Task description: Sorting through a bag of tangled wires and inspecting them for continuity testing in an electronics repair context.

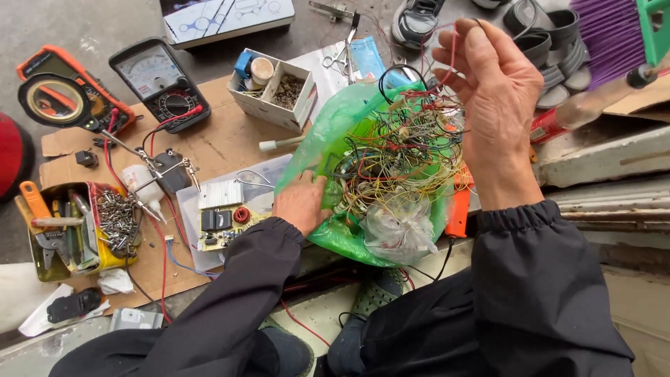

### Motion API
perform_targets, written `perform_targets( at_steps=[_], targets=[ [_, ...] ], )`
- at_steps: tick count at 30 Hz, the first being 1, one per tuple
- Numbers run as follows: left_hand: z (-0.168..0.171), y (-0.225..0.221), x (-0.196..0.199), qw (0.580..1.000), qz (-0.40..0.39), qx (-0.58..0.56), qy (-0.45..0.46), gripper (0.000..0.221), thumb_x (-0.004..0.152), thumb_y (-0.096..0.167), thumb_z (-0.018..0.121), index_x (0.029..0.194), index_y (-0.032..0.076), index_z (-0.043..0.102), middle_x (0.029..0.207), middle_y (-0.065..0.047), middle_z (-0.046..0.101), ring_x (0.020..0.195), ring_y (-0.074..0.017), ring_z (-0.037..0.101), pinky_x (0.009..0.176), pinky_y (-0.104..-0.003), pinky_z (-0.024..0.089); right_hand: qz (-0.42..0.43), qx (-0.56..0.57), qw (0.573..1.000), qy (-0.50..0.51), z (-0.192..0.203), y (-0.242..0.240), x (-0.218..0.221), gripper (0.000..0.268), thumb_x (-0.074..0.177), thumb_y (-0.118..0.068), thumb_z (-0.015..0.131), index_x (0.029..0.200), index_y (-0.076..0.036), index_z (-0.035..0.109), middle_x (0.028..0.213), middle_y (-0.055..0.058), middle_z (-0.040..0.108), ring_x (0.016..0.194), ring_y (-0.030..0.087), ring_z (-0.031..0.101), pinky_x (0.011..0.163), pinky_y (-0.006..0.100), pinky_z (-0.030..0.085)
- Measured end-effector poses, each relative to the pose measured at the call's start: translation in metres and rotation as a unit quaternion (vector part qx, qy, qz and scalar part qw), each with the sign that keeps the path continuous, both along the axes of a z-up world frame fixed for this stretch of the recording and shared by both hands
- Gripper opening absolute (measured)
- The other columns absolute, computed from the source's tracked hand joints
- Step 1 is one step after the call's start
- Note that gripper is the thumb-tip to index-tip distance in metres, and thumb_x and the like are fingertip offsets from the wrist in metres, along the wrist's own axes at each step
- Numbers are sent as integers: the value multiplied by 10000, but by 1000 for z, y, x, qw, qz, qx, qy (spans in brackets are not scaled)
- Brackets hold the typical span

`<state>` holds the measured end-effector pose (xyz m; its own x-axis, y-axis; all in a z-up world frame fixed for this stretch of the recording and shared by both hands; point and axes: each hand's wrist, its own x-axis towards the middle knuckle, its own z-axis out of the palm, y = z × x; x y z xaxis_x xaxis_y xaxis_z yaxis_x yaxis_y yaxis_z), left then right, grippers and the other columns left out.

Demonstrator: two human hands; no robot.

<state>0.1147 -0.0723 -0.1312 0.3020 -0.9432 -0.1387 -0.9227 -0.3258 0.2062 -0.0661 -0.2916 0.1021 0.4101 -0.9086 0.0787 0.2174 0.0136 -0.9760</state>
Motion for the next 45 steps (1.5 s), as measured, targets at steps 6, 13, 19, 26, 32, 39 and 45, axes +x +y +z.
perform_targets(
  at_steps=[6, 13, 19, 26, 32, 39, 45],
  targets=[
    [15, 1, -16, 999, 13, -52, -7, 567, 721, 225, 963, 1141, 72, 614, 1180, -118, 607, 1058, -335, 696, 868, -461, 620, 36, -17, 999, -20, -3, -4, -5, 332, 1131, -245, 687, 1418, -82, 725, 1282, 64, 804, 1126, 158, 809, 958, 268, 677],
    [22, -1, -24, 974, -165, -157, -8, 256, 923, 146, 690, 1174, 98, 688, 1208, -96, 633, 1072, -313, 648, 968, -441, 537, 19, 27, 998, -55, -4, -19, -15, 383, 1130, -236, 708, 1486, -94, 714, 1304, 28, 801, 1156, 160, 834, 966, 255, 687],
    [22, 2, -33, 988, -126, -85, 33, 500, 837, 166, 794, 1314, 114, 652, 1186, -112, 657, 1000, -331, 686, 903, -460, 546, 198, -296, 883, 306, -21, 16, -6, 835, 1036, -304, 745, 1713, -52, 327, 1707, 307, 425, 1440, 384, 528, 1132, 466, 515],
    [-4, 7, -42, 982, -74, 5, 172, 693, 977, 230, 730, 1618, 178, 474, 1531, -251, 525, 1107, -510, 743, 905, -606, 661, 131, -516, 575, 621, -111, 21, 3, 934, 847, 50, 864, 1702, -77, 510, 1685, 302, 502, 1470, 464, 577, 1155, 629, 490],
    [2, 7, -41, 988, -68, -75, 117, 563, 835, 173, 836, 1374, 150, 677, 1250, -155, 585, 1030, -369, 694, 838, -476, 607, -24, -544, 703, 458, -98, -28, -24, 183, 1001, 32, 792, 1175, 2, 840, 1368, 145, 729, 1048, 292, 680, 839, 410, 593],
    [21, 1, -46, 990, -41, -72, 118, 293, 902, 55, 673, 1174, 119, 762, 1140, -156, 583, 1037, -368, 665, 866, -491, 586, -36, -530, 754, 387, -85, -48, -39, 182, 982, 120, 796, 1131, 35, 856, 1430, 186, 719, 1133, 353, 698, 935, 436, 560],
    [44, -28, -51, 984, 19, -152, 93, 125, 946, 151, 658, 997, 37, 674, 1099, -169, 612, 825, -398, 690, 770, -497, 603, -50, -537, 769, 342, -75, -48, -40, 205, 977, 185, 808, 1160, 94, 829, 1372, 244, 726, 1091, 368, 733, 895, 443, 576]
  ],
)
